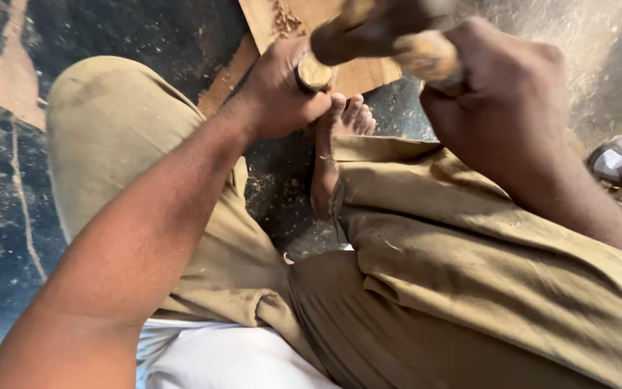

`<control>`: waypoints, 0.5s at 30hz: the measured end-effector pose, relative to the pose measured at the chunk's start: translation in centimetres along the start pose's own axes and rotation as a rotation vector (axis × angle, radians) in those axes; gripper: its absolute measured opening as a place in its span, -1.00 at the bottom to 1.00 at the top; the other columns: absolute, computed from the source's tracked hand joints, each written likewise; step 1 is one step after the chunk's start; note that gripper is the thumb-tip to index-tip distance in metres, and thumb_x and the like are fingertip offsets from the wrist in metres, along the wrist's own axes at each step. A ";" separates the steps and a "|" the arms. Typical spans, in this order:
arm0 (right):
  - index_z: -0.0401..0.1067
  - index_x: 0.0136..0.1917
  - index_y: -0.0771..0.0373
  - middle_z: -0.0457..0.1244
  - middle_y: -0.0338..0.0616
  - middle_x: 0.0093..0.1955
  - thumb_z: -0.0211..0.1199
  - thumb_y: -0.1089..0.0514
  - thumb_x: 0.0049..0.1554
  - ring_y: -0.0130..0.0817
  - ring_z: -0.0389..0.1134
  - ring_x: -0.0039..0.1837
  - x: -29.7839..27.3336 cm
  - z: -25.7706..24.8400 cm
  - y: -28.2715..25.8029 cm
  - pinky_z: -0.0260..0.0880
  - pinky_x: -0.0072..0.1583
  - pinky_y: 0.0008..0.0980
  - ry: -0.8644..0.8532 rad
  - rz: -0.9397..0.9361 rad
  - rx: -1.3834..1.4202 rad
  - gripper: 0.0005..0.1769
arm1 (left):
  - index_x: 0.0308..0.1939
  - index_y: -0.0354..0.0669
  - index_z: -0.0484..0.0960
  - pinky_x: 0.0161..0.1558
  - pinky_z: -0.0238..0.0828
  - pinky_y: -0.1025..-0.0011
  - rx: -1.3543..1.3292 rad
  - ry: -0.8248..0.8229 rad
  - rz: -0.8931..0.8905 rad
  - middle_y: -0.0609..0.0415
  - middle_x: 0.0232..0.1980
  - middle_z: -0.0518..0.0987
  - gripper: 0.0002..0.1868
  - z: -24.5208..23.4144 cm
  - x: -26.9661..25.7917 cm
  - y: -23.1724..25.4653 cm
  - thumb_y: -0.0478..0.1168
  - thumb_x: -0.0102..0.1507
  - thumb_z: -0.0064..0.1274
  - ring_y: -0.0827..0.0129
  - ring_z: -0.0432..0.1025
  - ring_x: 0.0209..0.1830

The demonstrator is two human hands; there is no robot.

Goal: The person carves a rectangular wooden board using a chisel and hammer. They repeatedly strike the chisel to remove wood chips and occasionally use pliers to clear debris from the carved area.

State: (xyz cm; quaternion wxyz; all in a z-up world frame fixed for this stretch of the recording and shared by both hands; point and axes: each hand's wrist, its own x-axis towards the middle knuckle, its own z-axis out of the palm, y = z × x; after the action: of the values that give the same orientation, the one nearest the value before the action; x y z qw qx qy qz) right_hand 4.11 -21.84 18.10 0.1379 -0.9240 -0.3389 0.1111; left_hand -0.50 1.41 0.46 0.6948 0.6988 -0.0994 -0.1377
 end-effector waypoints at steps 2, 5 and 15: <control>0.39 0.04 0.39 0.34 -0.04 -0.14 0.32 0.38 0.24 -0.35 0.43 -0.08 -0.8 -0.1 -0.3 0.45 0.01 -0.31 0.060 0.079 0.111 -0.86 | -0.22 -0.21 0.50 -0.14 0.49 0.36 0.007 0.007 0.019 0.12 -0.29 0.56 -0.82 0.0 0.3 -0.4 -0.35 0.15 0.18 0.37 0.51 -0.25; 0.41 0.06 0.38 0.35 -0.02 -0.10 0.31 0.36 0.26 -0.33 0.43 -0.04 -0.8 0.8 -0.3 0.45 0.06 -0.29 0.090 0.213 0.191 -0.87 | -0.28 -0.11 0.56 -0.23 0.53 0.40 -0.090 0.134 -0.150 0.22 -0.33 0.60 -0.83 -0.9 1.3 -1.1 -0.34 0.07 0.16 0.46 0.54 -0.32; 0.40 0.00 0.36 0.29 -0.13 -0.13 0.33 0.29 0.24 -0.40 0.34 -0.05 -1.6 1.9 0.9 0.40 0.01 -0.32 0.020 0.324 0.278 -0.86 | -0.31 -0.08 0.57 -0.36 0.47 0.34 -0.588 0.246 -0.280 0.12 -0.40 0.53 -0.85 -5.6 2.5 -4.0 -0.28 0.04 0.14 0.34 0.48 -0.41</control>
State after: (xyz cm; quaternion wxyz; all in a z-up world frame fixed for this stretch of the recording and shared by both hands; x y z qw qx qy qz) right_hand 2.88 -23.15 16.18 0.2475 -0.9396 -0.1658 0.1684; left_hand 3.52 5.95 -3.73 0.8477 0.4868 0.1258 -0.1693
